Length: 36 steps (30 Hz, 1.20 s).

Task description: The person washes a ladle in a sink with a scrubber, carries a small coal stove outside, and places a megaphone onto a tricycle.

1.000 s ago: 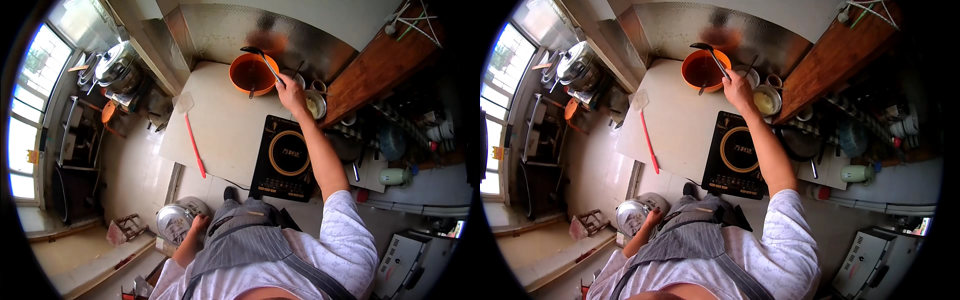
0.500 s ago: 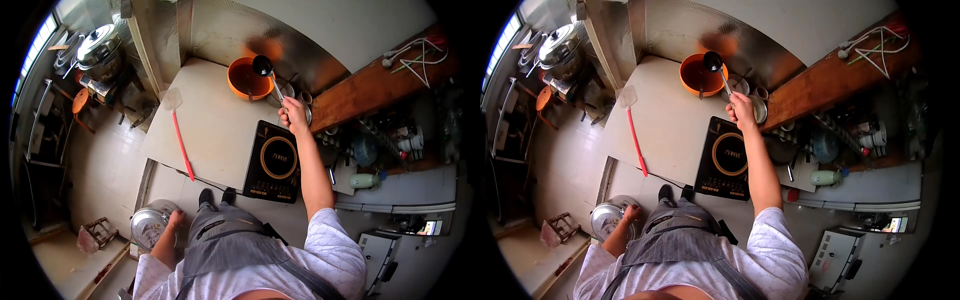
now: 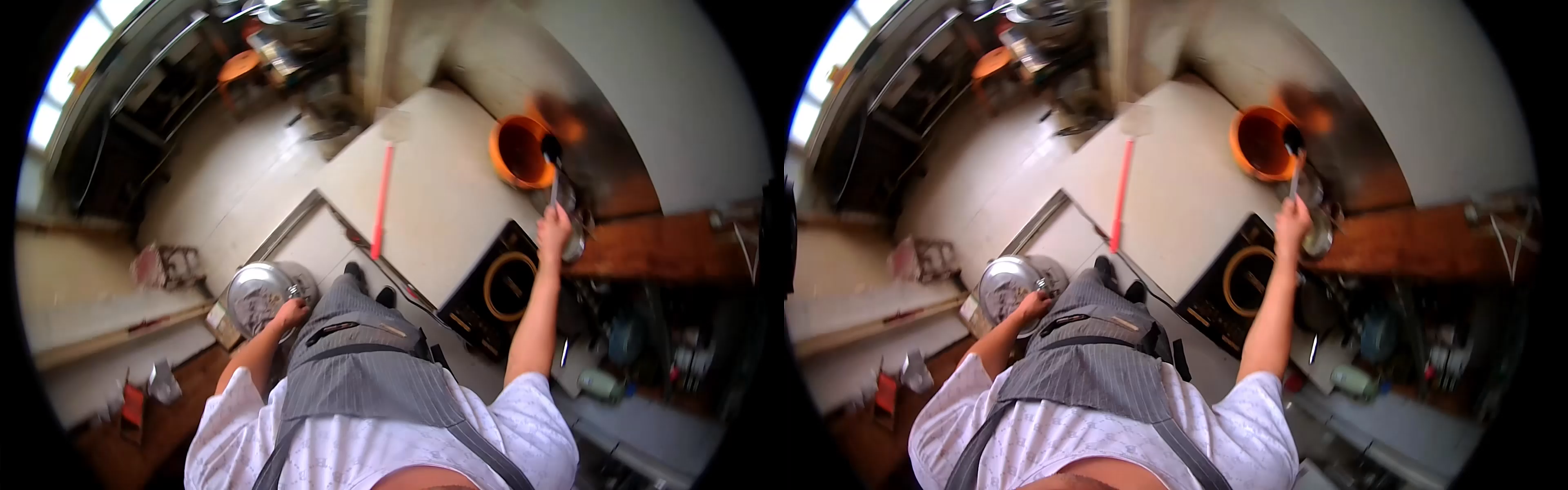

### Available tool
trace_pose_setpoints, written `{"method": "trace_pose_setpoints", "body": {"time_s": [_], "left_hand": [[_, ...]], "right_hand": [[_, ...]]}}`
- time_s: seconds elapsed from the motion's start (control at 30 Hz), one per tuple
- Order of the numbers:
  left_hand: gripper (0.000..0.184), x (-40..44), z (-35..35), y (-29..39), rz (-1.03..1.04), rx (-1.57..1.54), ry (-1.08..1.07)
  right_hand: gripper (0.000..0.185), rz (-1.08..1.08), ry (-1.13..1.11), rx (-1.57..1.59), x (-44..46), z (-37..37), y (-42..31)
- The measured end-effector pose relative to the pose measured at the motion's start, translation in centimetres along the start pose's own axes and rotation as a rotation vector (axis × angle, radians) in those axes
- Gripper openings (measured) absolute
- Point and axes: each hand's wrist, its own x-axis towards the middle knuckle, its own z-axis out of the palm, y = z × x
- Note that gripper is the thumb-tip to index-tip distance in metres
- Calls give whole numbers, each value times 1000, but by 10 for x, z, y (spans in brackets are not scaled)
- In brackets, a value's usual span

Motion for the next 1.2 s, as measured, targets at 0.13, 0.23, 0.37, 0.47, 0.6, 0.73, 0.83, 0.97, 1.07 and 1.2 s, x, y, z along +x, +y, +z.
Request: {"method": "trace_pose_setpoints", "body": {"time_s": [0.13,0.23,0.37,0.47,0.6,0.73,0.83,0.97,1.07,1.2], "left_hand": [[31,0,-11,-23,-47,57,196],[32,0,-49,-36,-157,-30,306],[31,40,-95,-94,-208,-139,342],[32,72,-154,-118,-319,-157,258],[34,104,-235,-180,-398,-329,207],[33,112,-363,-209,-330,-234,190],[32,123,-442,-219,-349,-382,365],[25,136,-517,-213,-240,-722,530],[21,139,-571,-202,-124,-1076,544],[24,166,-669,-207,0,-1216,558]], "right_hand": [[31,473,-86,499,-10,8,-20],[39,586,-385,1047,-10,26,-28],[42,520,-576,1088,-43,132,-88],[42,517,-642,1028,-57,248,-132],[43,554,-735,908,-83,416,-216],[40,641,-942,853,-113,604,-320],[38,629,-1181,824,-134,736,-384],[24,514,-1400,729,-166,891,-447],[15,494,-1419,649,-194,1000,-479],[6,437,-1505,548,-229,1136,-504]]}}
